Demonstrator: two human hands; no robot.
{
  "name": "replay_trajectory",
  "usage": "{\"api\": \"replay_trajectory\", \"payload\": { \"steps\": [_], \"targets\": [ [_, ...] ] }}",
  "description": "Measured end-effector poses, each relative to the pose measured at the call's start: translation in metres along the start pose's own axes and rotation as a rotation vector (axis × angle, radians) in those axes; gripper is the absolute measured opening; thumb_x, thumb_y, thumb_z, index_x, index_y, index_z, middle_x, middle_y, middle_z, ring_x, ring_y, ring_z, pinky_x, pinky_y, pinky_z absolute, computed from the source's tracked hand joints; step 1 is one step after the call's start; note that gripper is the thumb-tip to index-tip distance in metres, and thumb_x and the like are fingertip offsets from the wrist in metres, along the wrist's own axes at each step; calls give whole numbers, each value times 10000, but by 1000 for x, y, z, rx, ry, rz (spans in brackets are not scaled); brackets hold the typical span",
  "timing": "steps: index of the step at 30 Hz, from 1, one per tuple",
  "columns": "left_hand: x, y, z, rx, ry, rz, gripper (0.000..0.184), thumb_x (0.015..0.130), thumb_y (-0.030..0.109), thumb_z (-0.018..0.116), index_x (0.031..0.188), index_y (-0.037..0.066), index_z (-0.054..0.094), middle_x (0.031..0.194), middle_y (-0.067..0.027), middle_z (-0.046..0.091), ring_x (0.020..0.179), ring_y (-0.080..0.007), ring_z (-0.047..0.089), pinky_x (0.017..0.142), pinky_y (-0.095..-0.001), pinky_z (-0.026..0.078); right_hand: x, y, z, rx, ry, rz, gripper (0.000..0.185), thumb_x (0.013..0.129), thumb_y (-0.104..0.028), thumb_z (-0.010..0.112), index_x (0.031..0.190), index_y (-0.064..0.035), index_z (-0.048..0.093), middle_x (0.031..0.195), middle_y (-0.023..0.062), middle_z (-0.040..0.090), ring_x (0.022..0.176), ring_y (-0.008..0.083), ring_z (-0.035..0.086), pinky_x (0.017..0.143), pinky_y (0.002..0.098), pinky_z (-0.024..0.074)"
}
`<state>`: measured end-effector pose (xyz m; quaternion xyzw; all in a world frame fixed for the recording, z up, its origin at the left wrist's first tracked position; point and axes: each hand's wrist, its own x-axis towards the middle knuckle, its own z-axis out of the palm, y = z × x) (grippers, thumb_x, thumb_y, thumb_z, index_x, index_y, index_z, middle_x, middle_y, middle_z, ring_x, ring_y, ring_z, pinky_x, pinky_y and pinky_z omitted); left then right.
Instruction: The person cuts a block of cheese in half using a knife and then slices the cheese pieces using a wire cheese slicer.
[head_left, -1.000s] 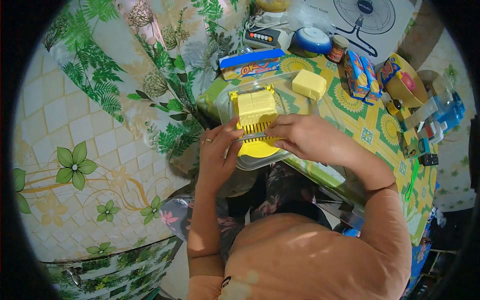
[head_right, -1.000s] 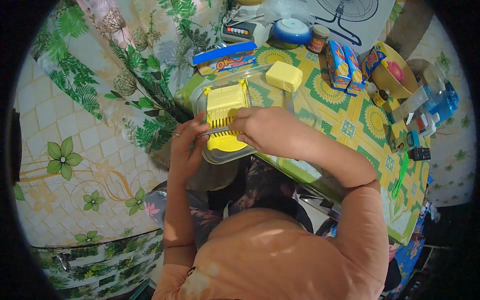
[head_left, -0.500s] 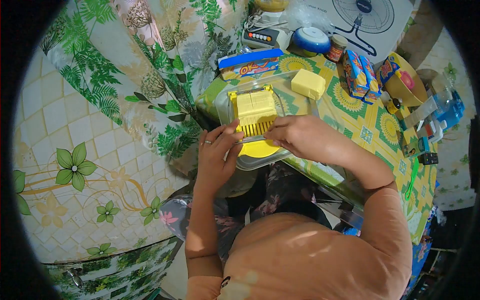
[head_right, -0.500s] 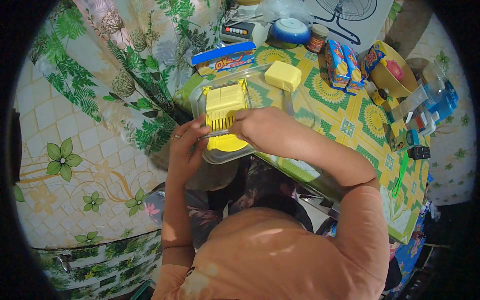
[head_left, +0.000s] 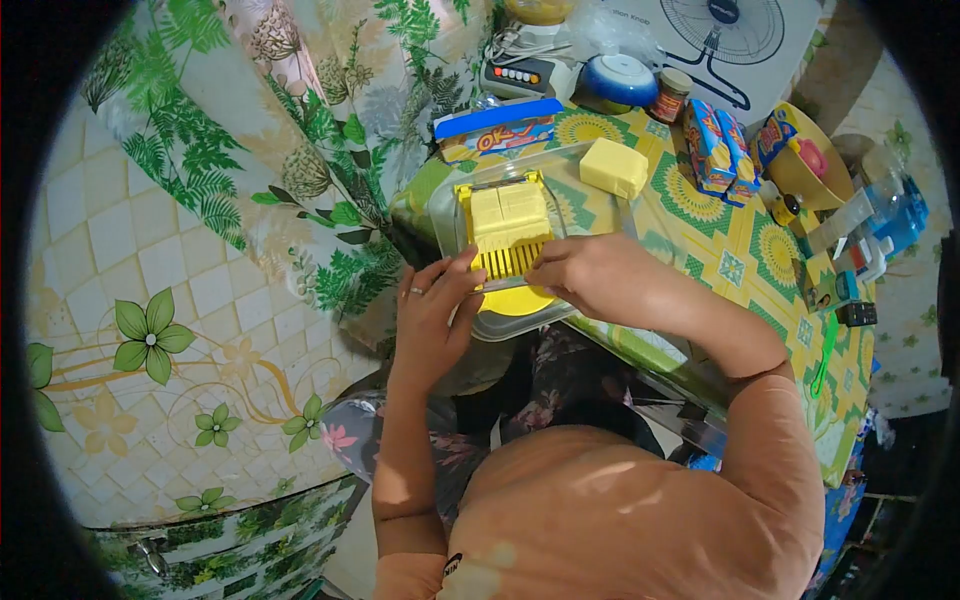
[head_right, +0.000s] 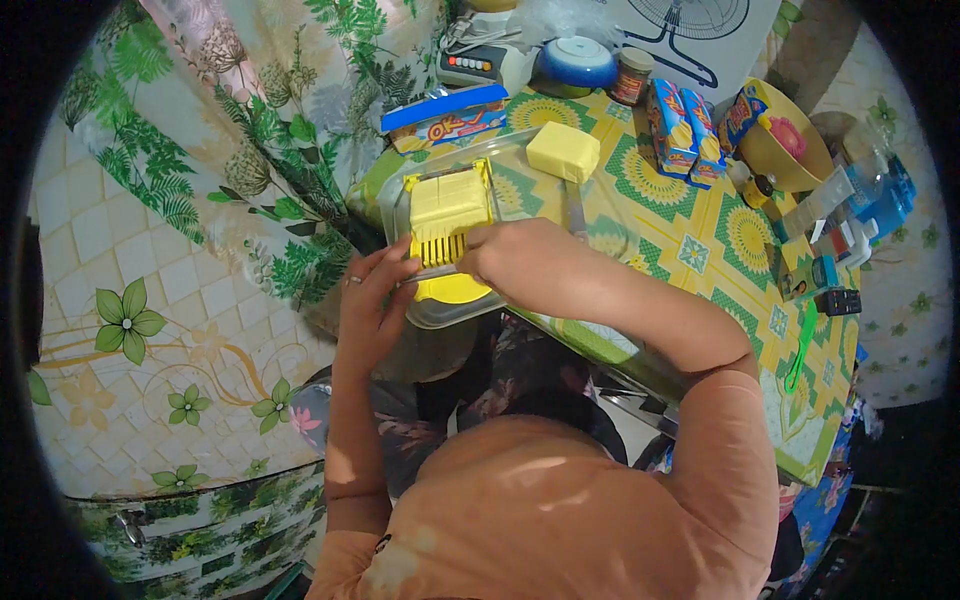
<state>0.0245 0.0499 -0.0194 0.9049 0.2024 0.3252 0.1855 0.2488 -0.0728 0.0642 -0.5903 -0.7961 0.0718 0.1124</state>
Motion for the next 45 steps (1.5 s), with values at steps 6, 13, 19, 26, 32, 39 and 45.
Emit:
{"api": "replay_trajectory", "payload": {
  "steps": [6,13,19,26,32,39,45],
  "targets": [
    [-1,2,2,-22,15,-17,242,896,160,659,1138,173,651,1373,12,603,1196,-281,568,1074,-553,316,1,0,3,-17,9,0,174,862,-107,660,1025,-59,698,944,90,653,875,298,671,741,403,541],
    [0,0,2,-53,17,-25,242,896,160,660,1138,168,649,1370,1,608,1202,-278,572,1075,-555,320,1,-3,3,-17,68,-6,170,852,-154,684,1000,-73,665,929,80,642,864,293,669,722,407,537],
    [3,0,2,-162,22,-54,255,883,144,667,1137,150,645,1365,-38,612,1214,-297,573,1058,-559,338,1,-2,1,-6,79,-1,176,858,-179,681,999,-74,666,942,82,648,873,292,670,726,410,537],
    [4,-1,4,-225,50,-30,256,872,125,673,1126,131,648,1345,-60,627,1183,-315,590,1019,-509,385,3,1,-2,70,86,-2,183,851,-210,681,971,-72,687,926,95,650,863,317,674,738,442,543],
    [4,-3,4,-255,71,0,257,856,91,687,1111,98,657,1335,-85,632,1122,-312,606,958,-419,433,3,-1,-4,54,61,10,189,865,-225,693,982,-78,676,936,87,648,878,304,664,750,420,531],
    [5,-1,3,-277,76,-1,241,849,88,693,1089,87,670,1313,-97,645,1129,-308,604,957,-402,434,4,-1,-4,56,74,9,191,864,-230,695,978,-78,679,932,85,650,874,300,665,746,420,531],
    [0,-3,1,-162,0,-25,269,864,147,688,1129,107,659,1377,-68,602,1161,-316,586,996,-465,400,3,-3,-7,56,7,-2,193,863,-225,694,996,-84,692,933,91,654,869,306,666,748,425,531]
  ]
}}
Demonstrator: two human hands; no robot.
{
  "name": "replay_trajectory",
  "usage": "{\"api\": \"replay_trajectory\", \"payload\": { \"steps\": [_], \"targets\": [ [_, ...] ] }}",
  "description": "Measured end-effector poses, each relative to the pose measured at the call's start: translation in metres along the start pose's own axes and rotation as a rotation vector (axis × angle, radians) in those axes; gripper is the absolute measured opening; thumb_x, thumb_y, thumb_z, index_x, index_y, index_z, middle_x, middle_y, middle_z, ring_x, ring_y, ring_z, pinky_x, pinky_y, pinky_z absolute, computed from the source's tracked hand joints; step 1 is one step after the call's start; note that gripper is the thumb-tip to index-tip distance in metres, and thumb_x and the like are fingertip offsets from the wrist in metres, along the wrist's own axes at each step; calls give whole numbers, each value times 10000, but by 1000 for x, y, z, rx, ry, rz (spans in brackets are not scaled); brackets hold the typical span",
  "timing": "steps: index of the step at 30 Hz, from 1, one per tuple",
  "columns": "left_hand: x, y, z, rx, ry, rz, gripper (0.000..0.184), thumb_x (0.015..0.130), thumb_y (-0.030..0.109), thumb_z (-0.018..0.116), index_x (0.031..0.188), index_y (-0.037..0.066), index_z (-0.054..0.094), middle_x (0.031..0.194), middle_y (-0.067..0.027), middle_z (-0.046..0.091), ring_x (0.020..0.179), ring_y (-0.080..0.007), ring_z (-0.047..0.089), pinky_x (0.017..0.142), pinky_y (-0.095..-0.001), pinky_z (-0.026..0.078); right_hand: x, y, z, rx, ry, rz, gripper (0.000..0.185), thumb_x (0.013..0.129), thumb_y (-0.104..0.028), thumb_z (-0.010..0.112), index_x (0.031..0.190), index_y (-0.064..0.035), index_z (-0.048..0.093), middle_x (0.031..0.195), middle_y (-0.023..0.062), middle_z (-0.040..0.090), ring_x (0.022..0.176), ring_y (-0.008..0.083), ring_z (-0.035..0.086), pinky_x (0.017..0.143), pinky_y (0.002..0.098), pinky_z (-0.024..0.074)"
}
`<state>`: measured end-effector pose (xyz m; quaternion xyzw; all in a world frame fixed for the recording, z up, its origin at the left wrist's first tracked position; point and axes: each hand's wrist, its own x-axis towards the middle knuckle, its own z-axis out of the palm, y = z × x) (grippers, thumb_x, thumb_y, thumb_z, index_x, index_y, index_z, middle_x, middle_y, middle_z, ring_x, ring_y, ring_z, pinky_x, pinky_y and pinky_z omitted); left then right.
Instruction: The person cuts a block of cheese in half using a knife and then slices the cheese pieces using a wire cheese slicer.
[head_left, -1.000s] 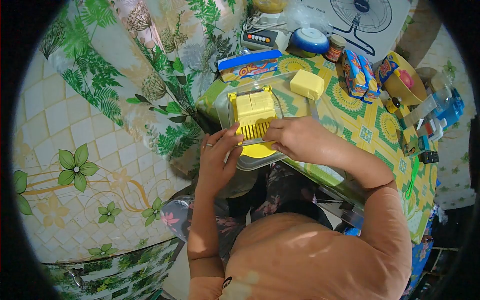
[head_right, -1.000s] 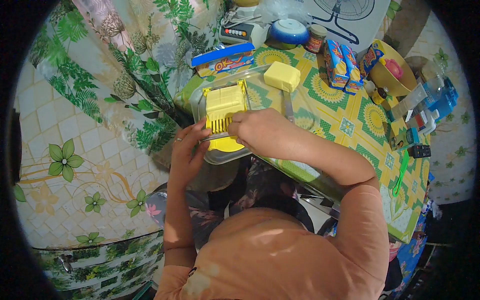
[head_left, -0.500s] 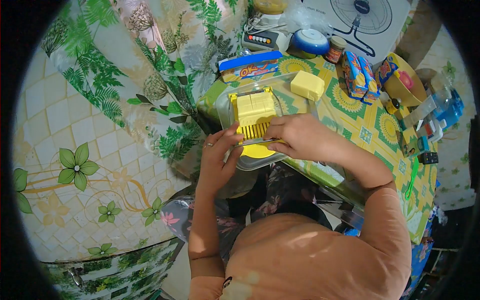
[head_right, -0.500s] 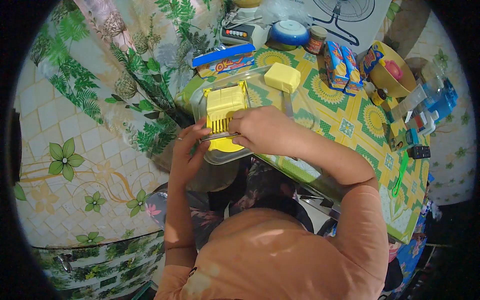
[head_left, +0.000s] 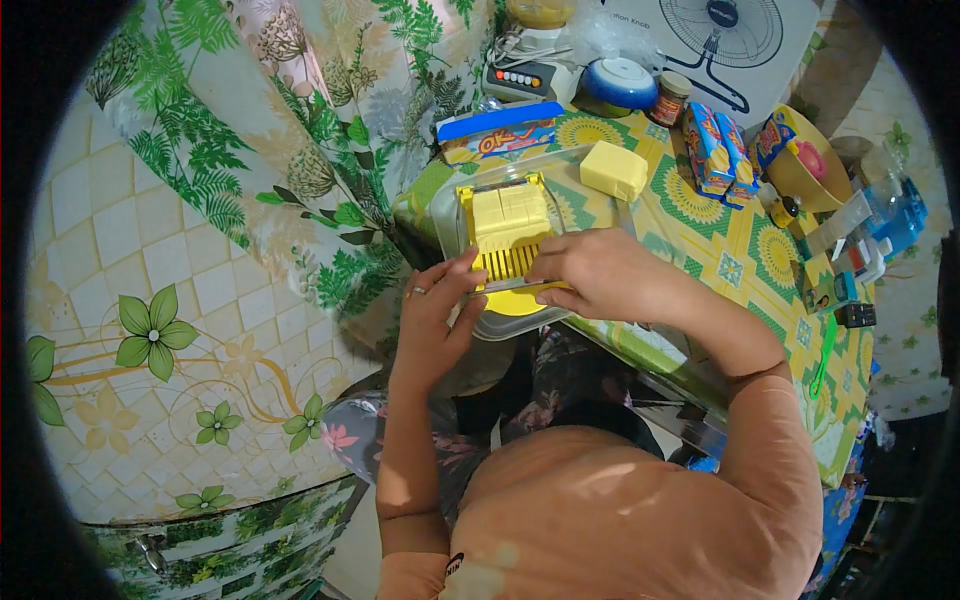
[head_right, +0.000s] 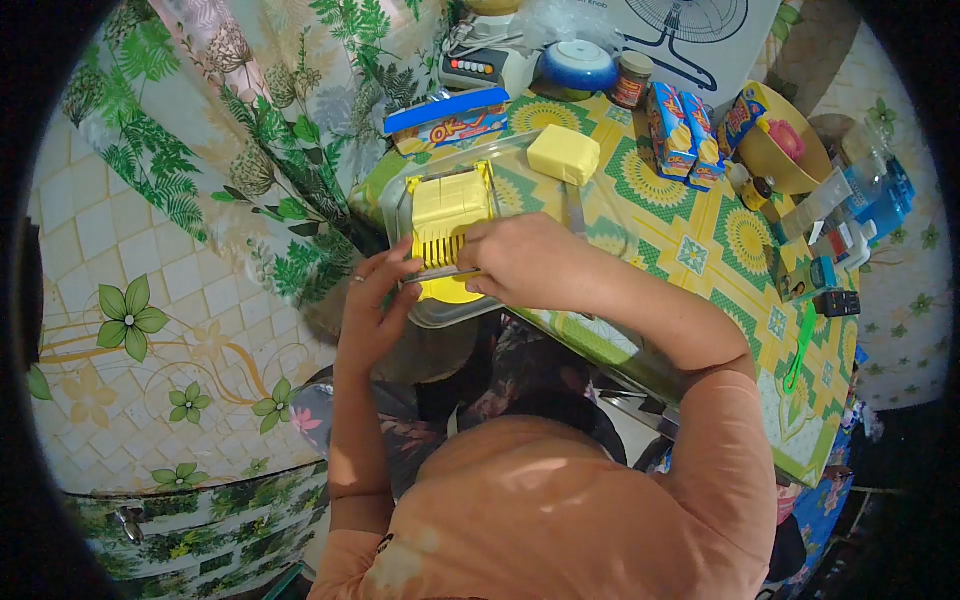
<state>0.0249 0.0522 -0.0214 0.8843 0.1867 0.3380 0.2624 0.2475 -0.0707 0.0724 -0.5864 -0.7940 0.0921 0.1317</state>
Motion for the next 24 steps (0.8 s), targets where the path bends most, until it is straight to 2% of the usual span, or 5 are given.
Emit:
{"api": "replay_trajectory", "payload": {
  "steps": [9,12,15,21,24],
  "targets": [
    [-12,2,6,167,-30,-29,286,885,235,682,1162,167,663,1432,10,550,1257,-316,517,1084,-586,305,-1,4,9,-42,-66,-16,237,864,-209,685,1074,-102,714,958,80,627,903,291,659,764,423,532],
    [-15,1,8,196,-29,-17,271,895,237,674,1159,177,667,1434,7,550,1277,-323,499,1095,-585,293,0,2,8,-43,-99,-13,251,857,-199,689,1089,-107,722,971,79,616,924,284,649,773,413,532],
    [-18,2,11,285,11,35,299,852,145,716,1151,138,690,1401,-34,589,1273,-365,504,1045,-468,401,-1,4,12,-74,-72,-45,254,847,-194,696,1084,-109,730,964,79,608,949,279,637,783,408,531],
    [-22,8,12,359,16,40,281,882,179,696,1162,154,691,1422,-36,570,1389,-376,394,1104,-492,331,-1,4,16,-110,-123,-55,247,838,-196,699,1065,-105,736,944,91,608,976,281,628,793,414,529],
    [-25,8,14,395,5,41,271,905,195,672,1172,160,698,1466,-40,527,1412,-383,358,1121,-505,301,-1,5,19,-97,-115,-75,181,843,-208,677,948,-74,741,906,112,628,953,306,657,778,432,543]
  ]
}}
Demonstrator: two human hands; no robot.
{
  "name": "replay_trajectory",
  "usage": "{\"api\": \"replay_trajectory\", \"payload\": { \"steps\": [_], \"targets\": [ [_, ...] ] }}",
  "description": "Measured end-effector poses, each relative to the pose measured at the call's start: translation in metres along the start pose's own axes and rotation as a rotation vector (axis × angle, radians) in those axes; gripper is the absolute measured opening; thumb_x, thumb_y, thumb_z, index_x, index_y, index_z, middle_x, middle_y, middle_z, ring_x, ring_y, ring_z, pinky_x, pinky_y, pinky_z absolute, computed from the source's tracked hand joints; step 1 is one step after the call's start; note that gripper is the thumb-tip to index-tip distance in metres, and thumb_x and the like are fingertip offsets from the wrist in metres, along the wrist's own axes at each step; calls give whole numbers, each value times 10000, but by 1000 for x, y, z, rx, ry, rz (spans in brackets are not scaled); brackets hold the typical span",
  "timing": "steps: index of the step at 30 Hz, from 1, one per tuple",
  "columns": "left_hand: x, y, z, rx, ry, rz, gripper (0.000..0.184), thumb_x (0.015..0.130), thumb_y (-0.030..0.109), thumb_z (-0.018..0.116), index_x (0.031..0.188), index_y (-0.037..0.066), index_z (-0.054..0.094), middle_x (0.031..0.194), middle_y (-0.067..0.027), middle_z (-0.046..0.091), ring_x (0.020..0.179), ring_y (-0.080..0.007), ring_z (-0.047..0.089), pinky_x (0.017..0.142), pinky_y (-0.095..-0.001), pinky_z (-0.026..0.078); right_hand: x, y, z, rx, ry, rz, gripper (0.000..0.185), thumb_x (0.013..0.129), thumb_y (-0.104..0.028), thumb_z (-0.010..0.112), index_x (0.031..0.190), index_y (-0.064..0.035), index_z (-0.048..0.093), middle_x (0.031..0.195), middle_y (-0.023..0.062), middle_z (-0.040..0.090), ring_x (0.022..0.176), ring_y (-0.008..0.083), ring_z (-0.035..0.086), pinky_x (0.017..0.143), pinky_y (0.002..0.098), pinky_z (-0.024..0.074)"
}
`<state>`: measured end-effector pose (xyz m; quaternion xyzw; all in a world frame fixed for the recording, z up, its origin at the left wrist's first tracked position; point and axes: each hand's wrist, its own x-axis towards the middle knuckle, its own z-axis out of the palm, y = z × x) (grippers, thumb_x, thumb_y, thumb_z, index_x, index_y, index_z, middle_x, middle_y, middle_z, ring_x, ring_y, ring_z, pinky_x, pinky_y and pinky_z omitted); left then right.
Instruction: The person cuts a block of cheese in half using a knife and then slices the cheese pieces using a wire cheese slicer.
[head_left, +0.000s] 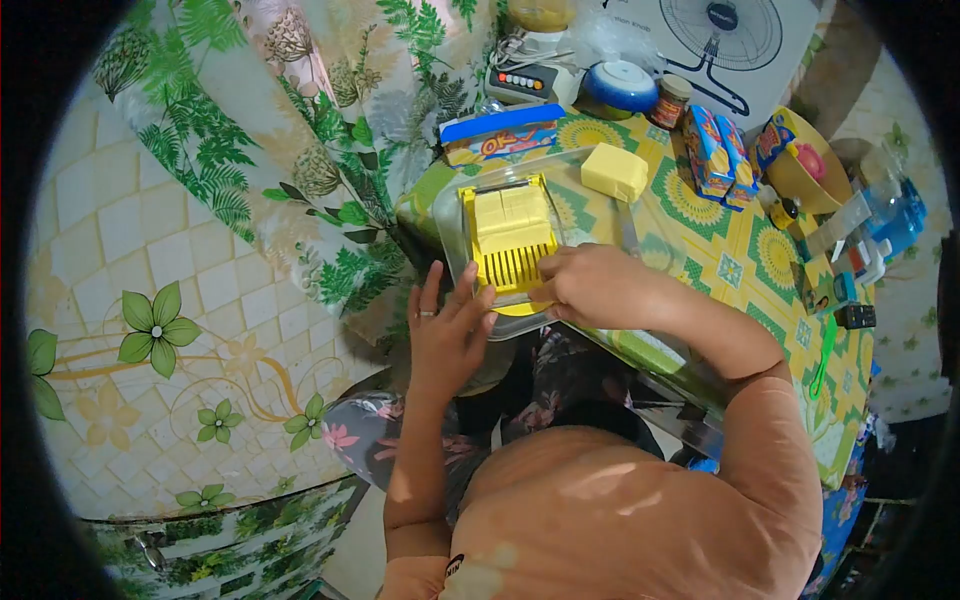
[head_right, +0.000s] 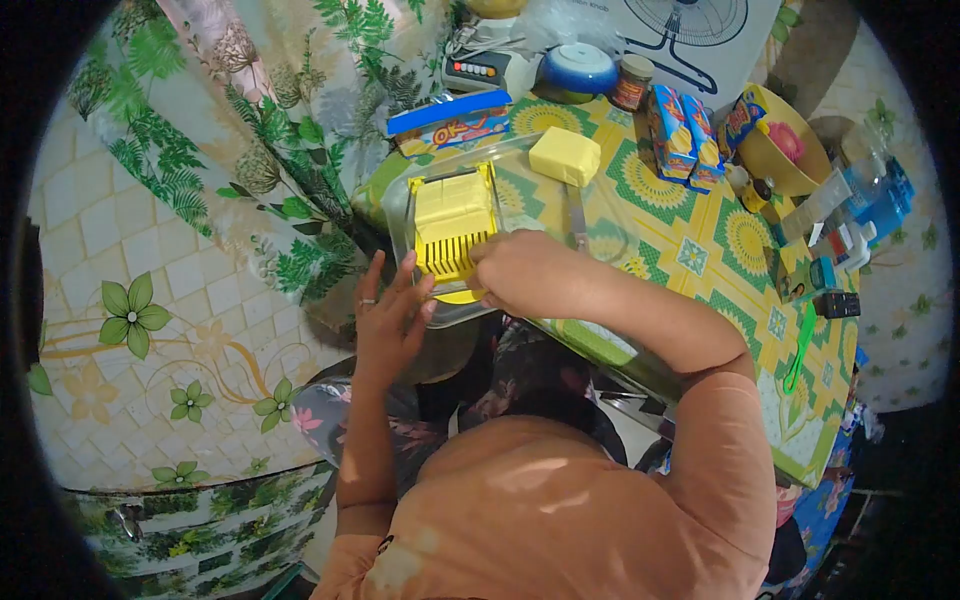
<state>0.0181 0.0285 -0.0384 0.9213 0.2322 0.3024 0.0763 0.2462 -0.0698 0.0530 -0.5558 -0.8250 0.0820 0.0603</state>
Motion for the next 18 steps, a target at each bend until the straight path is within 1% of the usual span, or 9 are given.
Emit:
{"api": "replay_trajectory", "payload": {
  "steps": [3,6,9,12,15,16,18],
  "targets": [
    [-8,-2,12,10,-4,-34,266,923,202,648,1180,165,706,1499,-59,487,1412,-393,354,1124,-504,296,3,5,15,46,-98,31,199,850,-234,687,944,-66,738,953,118,652,951,325,663,792,441,541],
    [-11,0,9,-12,-8,-54,267,929,203,638,1183,168,712,1506,-95,471,1416,-396,348,1133,-490,293,-1,9,13,8,-34,-28,232,853,-259,699,962,-57,734,1004,129,663,944,340,669,793,452,535],
    [-14,-6,16,-116,33,-52,266,940,279,619,1185,220,701,1512,-69,459,1414,-367,357,1099,-585,289,7,10,-7,223,-249,173,271,845,-281,712,1008,-65,726,991,135,665,927,345,667,783,457,528],
    [-14,-7,18,-122,36,-57,269,936,262,623,1187,201,700,1496,-78,476,1393,-366,386,1094,-559,311,11,14,-22,352,-101,199,390,835,-267,745,1171,-83,676,1020,131,635,1028,307,628,873,418,500],
    [-13,-3,17,-142,41,-52,270,938,166,595,1181,117,701,1491,-154,469,1353,-427,412,1103,-484,360,16,30,-18,307,265,113,571,808,-268,782,1306,-76,579,1157,141,597,1139,285,581,940,403,467],
    [-13,-3,17,-138,37,-57,269,936,163,596,1179,112,702,1485,-160,475,1346,-428,420,1100,-481,365,19,35,-19,251,259,127,797,772,-320,812,1439,-79,447,1292,167,535,1231,312,521,1009,414,429],
    [-12,-3,17,-128,29,-64,268,932,155,598,1173,102,704,1472,-173,485,1332,-430,436,1096,-474,374,28,46,-17,244,300,87,891,751,-346,826,1482,-82,390,1349,186,506,1279,338,482,1062,425,393]
  ]
}}
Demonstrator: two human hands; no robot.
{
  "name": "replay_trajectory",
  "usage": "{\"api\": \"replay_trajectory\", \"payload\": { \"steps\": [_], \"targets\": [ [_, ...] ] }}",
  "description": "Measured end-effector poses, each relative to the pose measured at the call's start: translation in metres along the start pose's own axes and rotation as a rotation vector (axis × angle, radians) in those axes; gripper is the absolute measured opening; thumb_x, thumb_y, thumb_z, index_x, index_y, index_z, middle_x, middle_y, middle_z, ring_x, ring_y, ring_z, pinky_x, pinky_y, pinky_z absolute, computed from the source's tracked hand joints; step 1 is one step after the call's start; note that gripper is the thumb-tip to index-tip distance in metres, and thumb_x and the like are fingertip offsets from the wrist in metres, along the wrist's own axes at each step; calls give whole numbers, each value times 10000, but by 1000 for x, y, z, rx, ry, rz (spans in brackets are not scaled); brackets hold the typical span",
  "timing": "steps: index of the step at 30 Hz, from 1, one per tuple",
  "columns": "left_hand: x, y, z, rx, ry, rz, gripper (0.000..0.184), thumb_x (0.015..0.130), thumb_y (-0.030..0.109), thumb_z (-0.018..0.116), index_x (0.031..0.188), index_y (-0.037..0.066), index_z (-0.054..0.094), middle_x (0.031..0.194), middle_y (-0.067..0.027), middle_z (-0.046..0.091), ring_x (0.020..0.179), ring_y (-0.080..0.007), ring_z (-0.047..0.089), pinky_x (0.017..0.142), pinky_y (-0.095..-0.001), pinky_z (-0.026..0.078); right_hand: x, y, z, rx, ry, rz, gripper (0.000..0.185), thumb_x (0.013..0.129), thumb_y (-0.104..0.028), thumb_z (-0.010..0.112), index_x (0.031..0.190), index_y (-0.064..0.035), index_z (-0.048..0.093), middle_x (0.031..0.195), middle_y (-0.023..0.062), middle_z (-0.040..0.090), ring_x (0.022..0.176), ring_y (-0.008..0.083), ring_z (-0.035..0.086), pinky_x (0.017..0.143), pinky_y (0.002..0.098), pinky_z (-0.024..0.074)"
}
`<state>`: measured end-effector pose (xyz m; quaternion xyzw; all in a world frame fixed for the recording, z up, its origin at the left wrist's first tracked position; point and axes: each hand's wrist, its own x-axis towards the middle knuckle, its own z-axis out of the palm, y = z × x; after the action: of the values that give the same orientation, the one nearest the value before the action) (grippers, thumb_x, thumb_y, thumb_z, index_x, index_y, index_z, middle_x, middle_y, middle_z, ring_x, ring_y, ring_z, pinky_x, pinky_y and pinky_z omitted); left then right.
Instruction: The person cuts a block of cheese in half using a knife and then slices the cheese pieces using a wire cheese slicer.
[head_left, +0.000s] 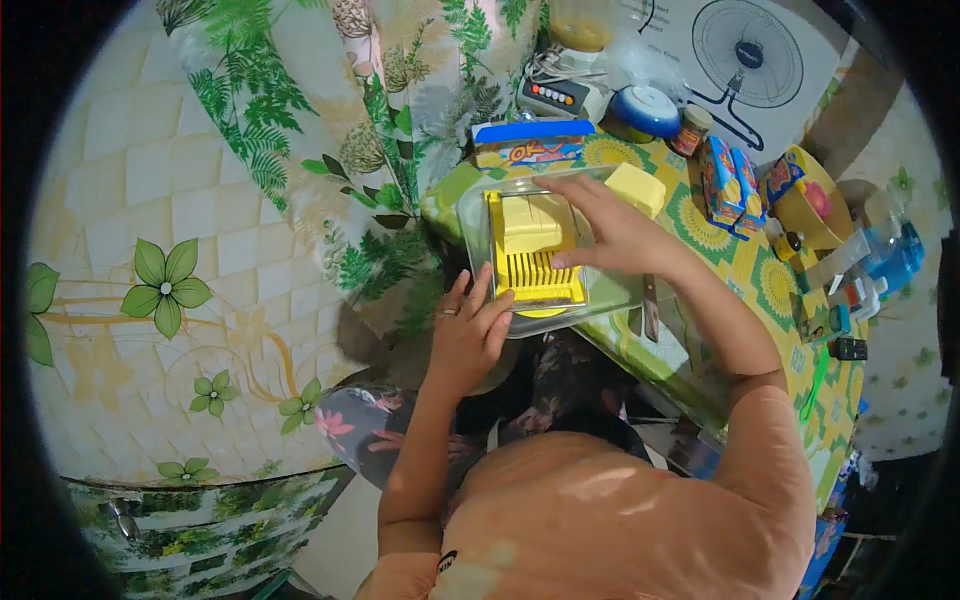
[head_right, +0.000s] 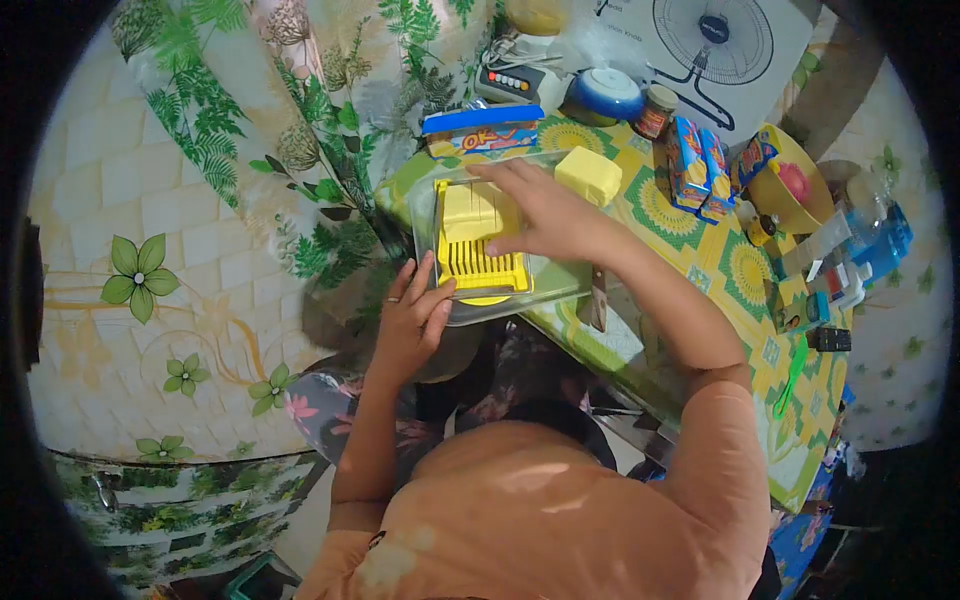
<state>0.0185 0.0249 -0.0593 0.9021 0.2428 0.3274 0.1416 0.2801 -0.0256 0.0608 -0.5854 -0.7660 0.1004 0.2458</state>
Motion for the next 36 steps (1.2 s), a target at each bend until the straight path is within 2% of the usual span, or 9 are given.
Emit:
{"api": "replay_trajectory", "payload": {
  "steps": [4,7,9,13,16,20,23,26,36],
  "targets": [
    [1,-3,4,-54,15,11,260,930,150,599,1155,75,707,1443,-204,505,1305,-437,463,1092,-470,378,19,18,7,37,-61,-8,1024,721,-394,846,1532,-73,308,1449,226,439,1358,368,412,1142,434,322],
    [1,-2,4,-100,57,18,252,915,160,623,1132,71,714,1420,-200,527,1264,-443,498,1060,-475,408,33,25,14,82,-159,32,1019,733,-406,840,1528,-54,307,1476,238,414,1377,366,395,1154,433,308],
    [0,-6,9,-107,109,49,247,891,189,662,1109,92,724,1399,-170,555,1223,-440,529,1012,-477,449,39,29,20,93,-173,-6,1022,730,-419,841,1523,-48,315,1475,237,417,1377,365,396,1152,431,310],
    [1,-5,6,-136,105,37,249,894,179,647,1108,71,715,1404,-186,546,1214,-447,532,1016,-489,444,47,37,32,72,-162,-80,1002,723,-437,843,1502,-37,358,1450,233,449,1354,364,423,1139,425,327],
    [0,-2,5,-156,95,13,250,918,155,617,1127,47,703,1372,-208,559,1235,-448,516,1055,-493,409,47,37,32,40,-170,-56,975,718,-483,823,1470,-25,405,1410,253,494,1320,386,461,1122,431,351],
    [-1,0,7,-172,95,3,246,936,139,592,1137,40,696,1302,-222,590,1219,-439,524,1079,-487,389,45,34,32,63,-147,-18,937,716,-474,824,1453,-40,442,1398,244,511,1305,386,474,1112,436,360],
    [-1,-4,13,-151,112,30,247,914,148,615,1137,69,685,1256,-200,608,1174,-440,540,1023,-504,432,42,35,34,81,-122,-8,923,711,-451,837,1450,-53,454,1376,228,526,1287,375,488,1095,432,375],
    [-2,0,11,-168,58,-37,267,943,116,571,1183,53,670,1317,-209,562,1233,-400,513,1076,-472,391,41,37,34,78,-102,-20,915,706,-418,856,1454,-71,459,1345,206,540,1260,355,504,1068,422,394],
    [-8,-1,19,-281,93,-83,290,958,112,547,1227,74,650,1354,-199,528,1223,-373,532,1038,-438,424,42,36,31,70,-93,-63,925,707,-430,846,1455,-56,450,1373,223,534,1275,368,506,1079,425,390]
  ]
}}
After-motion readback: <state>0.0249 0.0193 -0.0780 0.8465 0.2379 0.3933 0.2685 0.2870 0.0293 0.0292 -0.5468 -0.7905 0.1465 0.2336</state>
